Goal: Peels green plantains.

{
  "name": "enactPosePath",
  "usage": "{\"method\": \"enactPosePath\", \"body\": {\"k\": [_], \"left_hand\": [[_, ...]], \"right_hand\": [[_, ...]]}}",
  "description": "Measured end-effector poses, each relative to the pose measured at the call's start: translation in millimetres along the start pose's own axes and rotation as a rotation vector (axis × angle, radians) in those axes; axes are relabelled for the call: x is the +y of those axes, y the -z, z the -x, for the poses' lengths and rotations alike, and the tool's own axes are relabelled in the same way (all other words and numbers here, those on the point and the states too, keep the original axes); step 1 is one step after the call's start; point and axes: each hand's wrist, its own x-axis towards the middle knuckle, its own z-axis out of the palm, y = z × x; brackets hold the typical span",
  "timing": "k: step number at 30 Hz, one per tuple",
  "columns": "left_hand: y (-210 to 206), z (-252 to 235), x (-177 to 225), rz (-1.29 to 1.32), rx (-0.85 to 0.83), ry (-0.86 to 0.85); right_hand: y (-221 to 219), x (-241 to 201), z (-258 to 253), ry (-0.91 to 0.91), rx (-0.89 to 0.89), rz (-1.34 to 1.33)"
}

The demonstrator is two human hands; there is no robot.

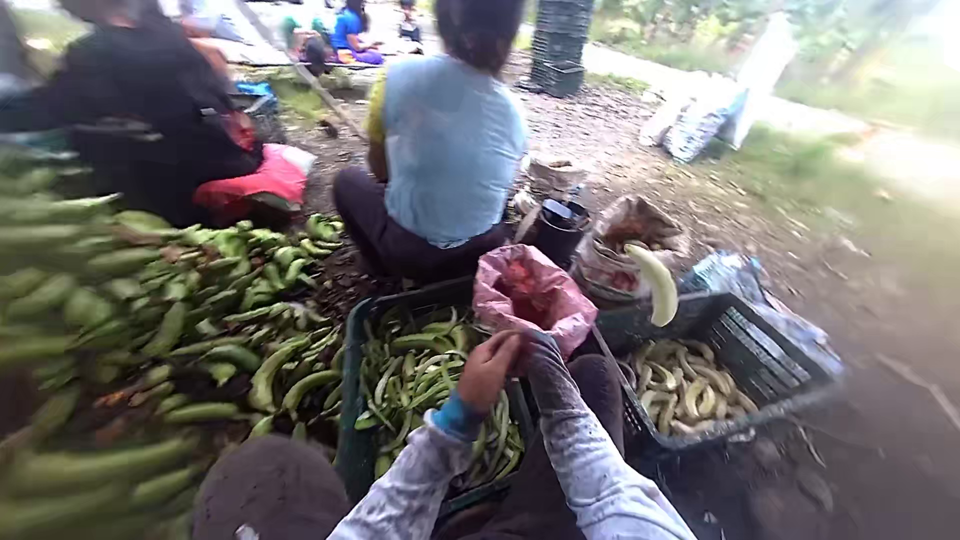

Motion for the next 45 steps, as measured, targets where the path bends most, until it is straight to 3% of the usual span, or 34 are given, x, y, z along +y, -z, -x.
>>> {"method": "enactPosePath", "body": {"k": [2,5,8,9,10,12,15,17,18,20,21,23,24,26,28,31,33,34,36,37,40,42,44,45], "left_hand": [[26,-2,-39,-0.411,-0.066,0.167],[55,5,-103,-0.993,-0.316,0.467],[63,34,-157,-1.294,-0.357,0.485],[62,42,-167,-1.362,-0.353,0.451],[60,47,-172,-1.424,-0.368,0.430],[55,52,-172,-1.529,-0.448,0.430],[57,53,-171,-1.655,-0.563,0.434],[64,51,-173,-1.681,-0.606,0.408],[69,48,-174,-1.670,-0.613,0.386],[81,40,-174,-1.581,-0.589,0.333],[86,40,-172,-1.531,-0.559,0.302],[95,44,-170,-1.423,-0.459,0.231],[98,46,-169,-1.360,-0.403,0.226],[103,48,-167,-1.141,-0.244,0.235],[108,51,-176,-0.776,0.029,0.191],[96,42,-176,0.127,0.387,0.161],[103,30,-168,0.600,0.356,0.086],[108,23,-163,0.689,0.320,0.024],[120,13,-143,0.675,0.246,-0.142],[127,8,-129,0.654,0.218,-0.240],[169,-6,-92,0.522,0.087,-0.377],[207,-13,-81,0.312,0.004,-0.419],[225,-8,-77,0.149,0.128,-0.440],[222,-1,-73,-0.006,0.245,-0.394]], "right_hand": [[-15,25,-42,0.044,0.082,0.017],[11,21,-34,-0.002,-0.023,-0.098],[-1,22,-52,0.120,0.012,-0.164],[-27,29,-72,0.231,0.164,-0.189],[-63,40,-101,0.387,0.433,-0.239],[-56,29,-98,0.302,0.210,-0.253],[-58,13,-86,0.338,0.283,-0.231],[-14,-21,-53,0.055,-0.101,-0.297],[-23,-22,-58,0.034,-0.062,-0.447],[-77,-15,-88,0.178,0.300,-0.792],[-80,-9,-91,0.224,0.352,-0.740],[-49,-4,-80,0.167,0.131,-0.316],[-75,24,-104,0.451,0.401,-0.270],[-64,28,-124,0.316,0.143,-0.357],[-71,30,-140,0.286,0.155,-0.423],[-89,32,-159,0.348,0.255,-0.476],[-87,28,-150,0.377,0.289,-0.533],[-73,22,-129,0.358,0.270,-0.518],[-27,-8,-75,0.166,0.104,-0.565],[-24,-16,-73,0.131,0.074,-0.599],[-75,-6,-154,0.404,0.175,-0.586],[-82,-18,-168,0.482,0.173,-0.497],[-53,-44,-126,0.288,-0.040,-0.229],[-53,-42,-112,0.290,-0.084,-0.125]]}}
